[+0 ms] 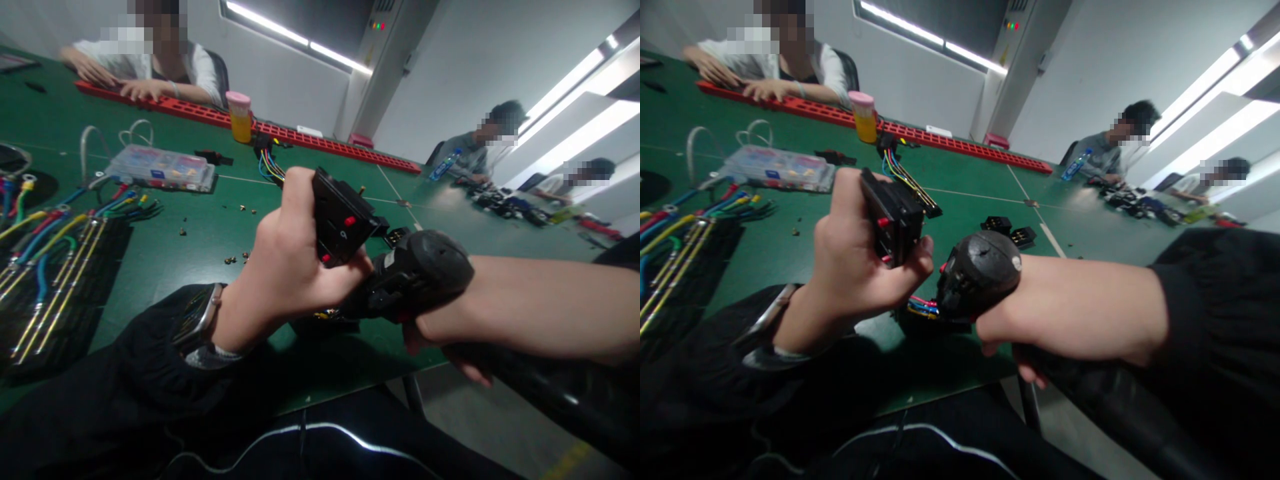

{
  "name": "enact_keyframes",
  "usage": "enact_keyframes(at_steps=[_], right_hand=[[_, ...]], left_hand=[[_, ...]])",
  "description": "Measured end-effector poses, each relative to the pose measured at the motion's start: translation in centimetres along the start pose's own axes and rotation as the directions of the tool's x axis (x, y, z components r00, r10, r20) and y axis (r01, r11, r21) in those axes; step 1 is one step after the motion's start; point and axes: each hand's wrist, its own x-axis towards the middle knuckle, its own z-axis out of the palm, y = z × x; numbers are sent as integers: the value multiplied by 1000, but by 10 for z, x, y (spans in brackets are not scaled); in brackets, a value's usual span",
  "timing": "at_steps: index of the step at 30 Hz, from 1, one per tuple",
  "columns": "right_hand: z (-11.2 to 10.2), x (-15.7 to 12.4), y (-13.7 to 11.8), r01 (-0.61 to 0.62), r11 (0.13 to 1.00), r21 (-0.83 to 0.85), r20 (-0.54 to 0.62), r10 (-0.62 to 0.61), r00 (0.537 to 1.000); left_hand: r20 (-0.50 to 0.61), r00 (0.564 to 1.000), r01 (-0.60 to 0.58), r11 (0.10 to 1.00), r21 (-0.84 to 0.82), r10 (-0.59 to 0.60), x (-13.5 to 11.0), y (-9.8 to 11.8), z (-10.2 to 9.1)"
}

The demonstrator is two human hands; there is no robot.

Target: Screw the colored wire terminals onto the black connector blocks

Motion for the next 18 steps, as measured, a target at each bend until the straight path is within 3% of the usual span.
enact_keyframes(at_steps=[3,7,11,18], right_hand=[[0,-1,2,-27,995,95,-12,28,1000],[-5,-1,8,68,997,-40,39,-66,997],[-11,-2,9,104,979,-173,117,-85,990],[-7,-1,5,139,977,-162,77,-128,989]], left_hand=[[-1,1000,2,1000,-11,-2,-1,0,0],[9,1000,14,1000,7,-14,-1,0,0],[6,1000,11,1000,12,-11,-1,1,0],[-3,1000,-7,1000,10,7,0,1,0]])
